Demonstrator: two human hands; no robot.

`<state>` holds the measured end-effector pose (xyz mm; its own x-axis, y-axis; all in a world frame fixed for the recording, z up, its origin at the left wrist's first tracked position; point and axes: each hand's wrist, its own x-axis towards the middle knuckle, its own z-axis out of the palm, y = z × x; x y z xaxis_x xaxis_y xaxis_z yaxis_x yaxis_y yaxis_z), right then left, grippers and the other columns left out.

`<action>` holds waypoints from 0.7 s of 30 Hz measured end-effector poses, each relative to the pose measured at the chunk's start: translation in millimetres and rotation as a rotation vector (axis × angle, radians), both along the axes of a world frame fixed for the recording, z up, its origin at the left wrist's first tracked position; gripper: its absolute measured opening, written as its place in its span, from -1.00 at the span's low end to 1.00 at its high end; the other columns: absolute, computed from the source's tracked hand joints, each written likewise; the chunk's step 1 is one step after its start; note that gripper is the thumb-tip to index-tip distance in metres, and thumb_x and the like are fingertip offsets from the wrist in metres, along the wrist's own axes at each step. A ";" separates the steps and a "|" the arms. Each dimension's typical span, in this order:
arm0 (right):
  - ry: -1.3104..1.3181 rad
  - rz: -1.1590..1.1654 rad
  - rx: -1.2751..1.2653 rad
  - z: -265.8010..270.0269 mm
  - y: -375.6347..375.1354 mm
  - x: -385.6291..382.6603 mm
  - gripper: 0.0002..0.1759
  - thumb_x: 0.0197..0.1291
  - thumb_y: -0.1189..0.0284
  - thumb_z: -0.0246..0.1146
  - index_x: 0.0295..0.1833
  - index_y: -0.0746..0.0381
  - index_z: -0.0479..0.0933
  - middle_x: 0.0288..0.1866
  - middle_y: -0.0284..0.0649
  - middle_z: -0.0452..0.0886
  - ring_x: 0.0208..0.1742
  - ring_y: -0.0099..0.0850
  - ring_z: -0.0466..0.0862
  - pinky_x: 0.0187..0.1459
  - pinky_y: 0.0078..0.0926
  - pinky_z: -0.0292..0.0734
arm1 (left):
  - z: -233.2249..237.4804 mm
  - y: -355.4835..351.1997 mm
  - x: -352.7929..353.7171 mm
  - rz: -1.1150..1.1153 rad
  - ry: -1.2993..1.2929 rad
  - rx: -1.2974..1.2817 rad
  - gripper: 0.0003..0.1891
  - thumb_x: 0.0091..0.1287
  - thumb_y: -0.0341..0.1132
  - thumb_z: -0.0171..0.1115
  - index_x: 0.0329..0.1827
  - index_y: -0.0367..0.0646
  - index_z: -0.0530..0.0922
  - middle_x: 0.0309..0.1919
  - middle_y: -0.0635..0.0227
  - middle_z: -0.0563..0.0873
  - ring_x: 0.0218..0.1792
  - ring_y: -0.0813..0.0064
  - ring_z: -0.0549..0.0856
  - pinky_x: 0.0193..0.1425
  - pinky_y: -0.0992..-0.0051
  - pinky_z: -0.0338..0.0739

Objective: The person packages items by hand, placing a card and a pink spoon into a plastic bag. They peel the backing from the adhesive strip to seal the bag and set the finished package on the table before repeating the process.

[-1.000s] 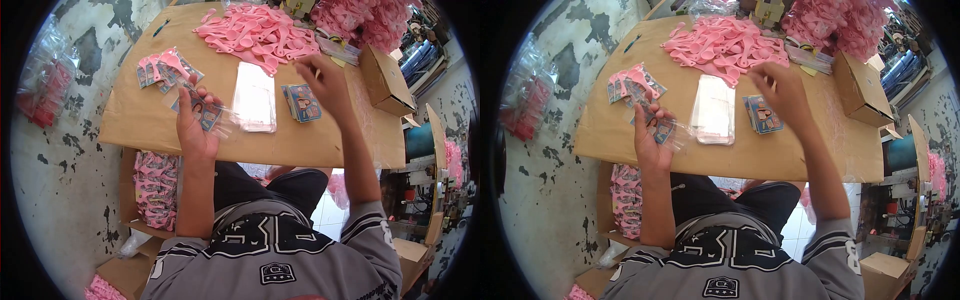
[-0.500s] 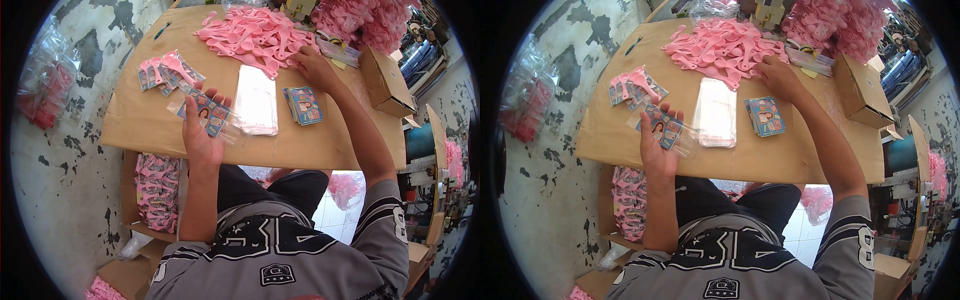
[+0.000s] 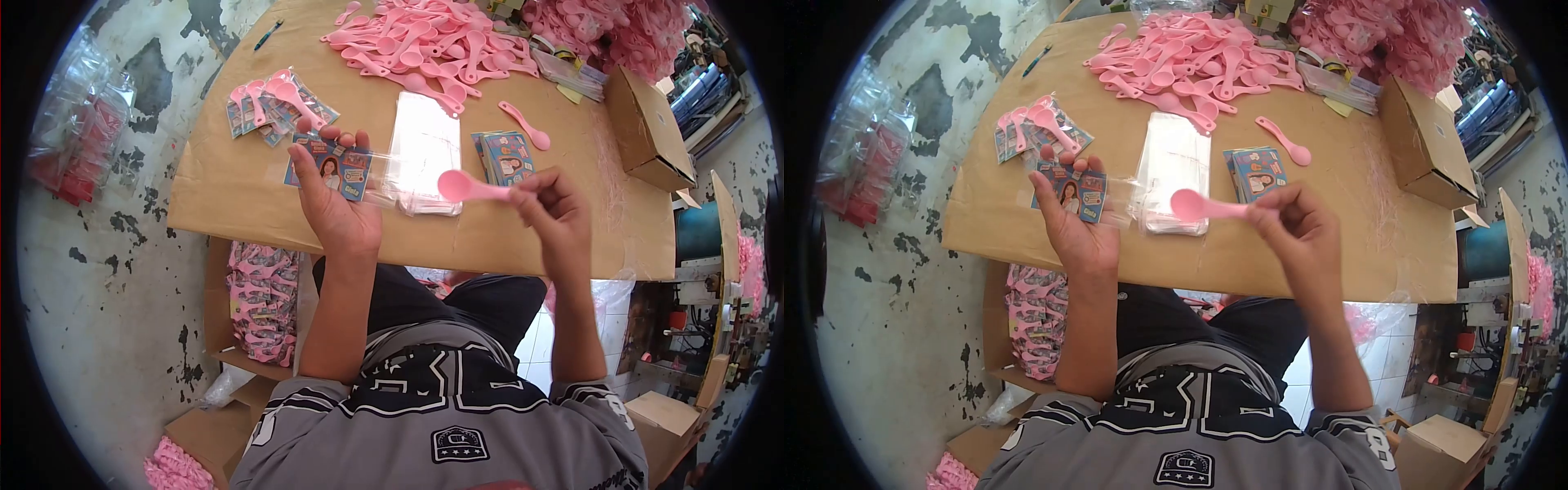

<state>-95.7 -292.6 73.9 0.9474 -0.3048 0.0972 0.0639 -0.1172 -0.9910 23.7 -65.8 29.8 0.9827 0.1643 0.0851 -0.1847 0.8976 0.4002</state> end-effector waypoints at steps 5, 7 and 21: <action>0.002 0.061 0.274 -26.9 36.6 -6.1 -0.82 0.51 0.47 0.37 0.07 0.34 0.62 -0.13 -0.27 0.77 -0.14 -0.60 0.70 -0.05 -0.61 0.60 | 2.1 -22.3 -13.2 -0.125 -0.068 0.069 -0.48 0.66 0.03 0.20 0.50 -0.09 0.44 0.03 0.35 0.70 0.02 0.48 0.70 0.48 0.18 0.60; -0.012 0.164 0.335 -23.5 43.3 -6.1 -0.77 0.56 0.46 0.31 0.17 0.37 0.60 -0.04 -0.21 0.78 -0.08 -0.56 0.73 0.03 -0.57 0.65 | 2.7 -27.6 -19.9 -0.189 -0.067 0.081 -0.46 0.67 0.05 0.18 0.52 -0.08 0.41 0.04 0.35 0.69 0.04 0.48 0.69 0.49 0.16 0.57; -0.109 0.053 0.231 -43.6 66.4 8.1 -0.53 0.26 0.50 0.57 0.15 0.23 0.46 -0.11 -0.39 0.55 -0.13 -0.66 0.59 -0.16 -0.65 0.54 | 1.4 -38.5 -42.6 -0.533 0.023 0.000 -0.49 0.71 -0.05 0.13 0.54 -0.16 0.38 0.11 0.26 0.68 0.10 0.41 0.73 0.41 0.11 0.68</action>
<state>-87.6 -226.2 30.3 0.9506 -0.2805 0.1331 0.1718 0.1180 -0.9780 -18.9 -104.3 31.1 0.9313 -0.3587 0.0626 0.3062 0.8645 0.3986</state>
